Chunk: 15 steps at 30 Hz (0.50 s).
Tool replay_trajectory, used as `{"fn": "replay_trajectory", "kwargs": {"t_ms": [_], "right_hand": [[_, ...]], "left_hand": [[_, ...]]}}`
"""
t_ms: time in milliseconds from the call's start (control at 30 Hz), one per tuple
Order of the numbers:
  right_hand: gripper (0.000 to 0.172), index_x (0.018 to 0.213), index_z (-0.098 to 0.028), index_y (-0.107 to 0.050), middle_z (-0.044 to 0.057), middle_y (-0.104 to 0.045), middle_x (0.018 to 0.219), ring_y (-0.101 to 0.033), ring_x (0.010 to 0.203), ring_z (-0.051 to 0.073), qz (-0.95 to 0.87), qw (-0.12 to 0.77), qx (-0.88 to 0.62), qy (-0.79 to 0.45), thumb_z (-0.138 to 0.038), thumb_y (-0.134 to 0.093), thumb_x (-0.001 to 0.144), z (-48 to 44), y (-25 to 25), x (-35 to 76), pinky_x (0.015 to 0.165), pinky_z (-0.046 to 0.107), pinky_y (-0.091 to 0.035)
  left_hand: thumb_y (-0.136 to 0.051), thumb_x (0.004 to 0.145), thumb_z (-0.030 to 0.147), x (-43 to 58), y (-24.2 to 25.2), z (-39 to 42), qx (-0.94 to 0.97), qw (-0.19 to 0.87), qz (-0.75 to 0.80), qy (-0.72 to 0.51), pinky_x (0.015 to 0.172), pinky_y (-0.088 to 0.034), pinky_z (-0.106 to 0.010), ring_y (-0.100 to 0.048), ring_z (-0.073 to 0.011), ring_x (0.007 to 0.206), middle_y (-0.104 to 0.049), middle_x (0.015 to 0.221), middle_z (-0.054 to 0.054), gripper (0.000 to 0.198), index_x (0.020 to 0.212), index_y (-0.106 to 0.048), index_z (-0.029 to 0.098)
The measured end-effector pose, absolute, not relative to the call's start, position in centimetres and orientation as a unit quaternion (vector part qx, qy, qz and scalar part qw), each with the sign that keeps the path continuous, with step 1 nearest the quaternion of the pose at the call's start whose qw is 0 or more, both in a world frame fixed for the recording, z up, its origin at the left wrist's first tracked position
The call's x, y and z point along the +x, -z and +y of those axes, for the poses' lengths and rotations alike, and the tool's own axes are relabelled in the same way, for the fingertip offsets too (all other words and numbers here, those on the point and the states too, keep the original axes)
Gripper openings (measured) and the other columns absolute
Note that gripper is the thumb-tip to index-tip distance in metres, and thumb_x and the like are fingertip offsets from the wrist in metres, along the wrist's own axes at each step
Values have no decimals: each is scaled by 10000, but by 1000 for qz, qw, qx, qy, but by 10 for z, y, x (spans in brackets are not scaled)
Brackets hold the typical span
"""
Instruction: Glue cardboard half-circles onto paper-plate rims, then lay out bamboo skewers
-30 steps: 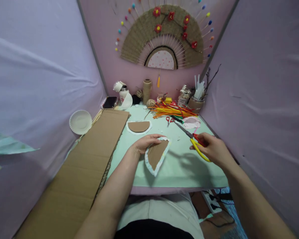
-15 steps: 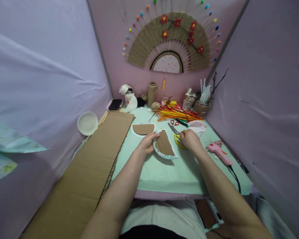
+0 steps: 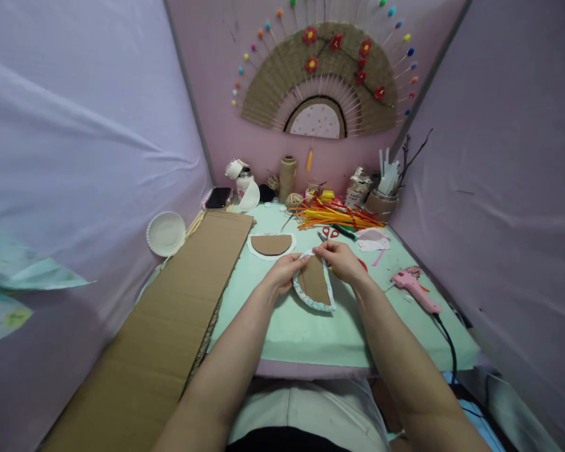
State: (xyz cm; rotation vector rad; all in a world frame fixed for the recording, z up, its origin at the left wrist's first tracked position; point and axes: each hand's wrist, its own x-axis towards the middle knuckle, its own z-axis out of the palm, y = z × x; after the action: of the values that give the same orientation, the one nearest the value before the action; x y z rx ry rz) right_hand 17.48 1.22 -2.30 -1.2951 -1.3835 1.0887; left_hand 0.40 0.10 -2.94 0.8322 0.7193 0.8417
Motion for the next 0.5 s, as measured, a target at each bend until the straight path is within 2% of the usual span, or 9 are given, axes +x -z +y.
{"fn": "replay_trajectory", "kwargs": {"t_ms": [100, 233, 333, 500], "right_hand": [[346, 606, -173, -599, -40, -523, 544, -396, 489, 81, -557, 457, -513, -468, -483, -751, 630, 9, 22, 172, 481, 234, -292], [345, 603, -177, -577, -48, -519, 548, -396, 485, 75, -545, 468, -501, -482, -465, -765, 621, 4, 22, 166, 465, 226, -284], [351, 597, -179, -570, -54, -506, 527, -381, 461, 69, -532, 473, -501, -492, -466, -772, 614, 4, 24, 164, 446, 225, -268], [388, 616, -184, -557, -69, -475, 481, -345, 420, 58, -436, 559, -496, -502, -475, -808, 563, 12, 30, 171, 411, 224, -239]], "left_hand": [[-774, 657, 485, 4, 31, 2, 376, 764, 352, -389, 623, -454, -271, -621, -159, 613, -701, 710, -81, 426, 809, -695, 95], [-809, 610, 435, 3, 35, 3, 422, 731, 354, -402, 609, -438, -251, -618, -155, 621, -708, 709, -84, 406, 779, -710, 80], [-800, 628, 424, 5, 34, 2, 423, 714, 372, -415, 611, -438, -252, -621, -157, 617, -705, 684, -78, 371, 753, -712, 85], [-668, 777, 496, 10, 24, 0, 321, 760, 382, -415, 696, -499, -292, -673, -192, 702, -730, 776, -86, 391, 904, -710, 129]]}}
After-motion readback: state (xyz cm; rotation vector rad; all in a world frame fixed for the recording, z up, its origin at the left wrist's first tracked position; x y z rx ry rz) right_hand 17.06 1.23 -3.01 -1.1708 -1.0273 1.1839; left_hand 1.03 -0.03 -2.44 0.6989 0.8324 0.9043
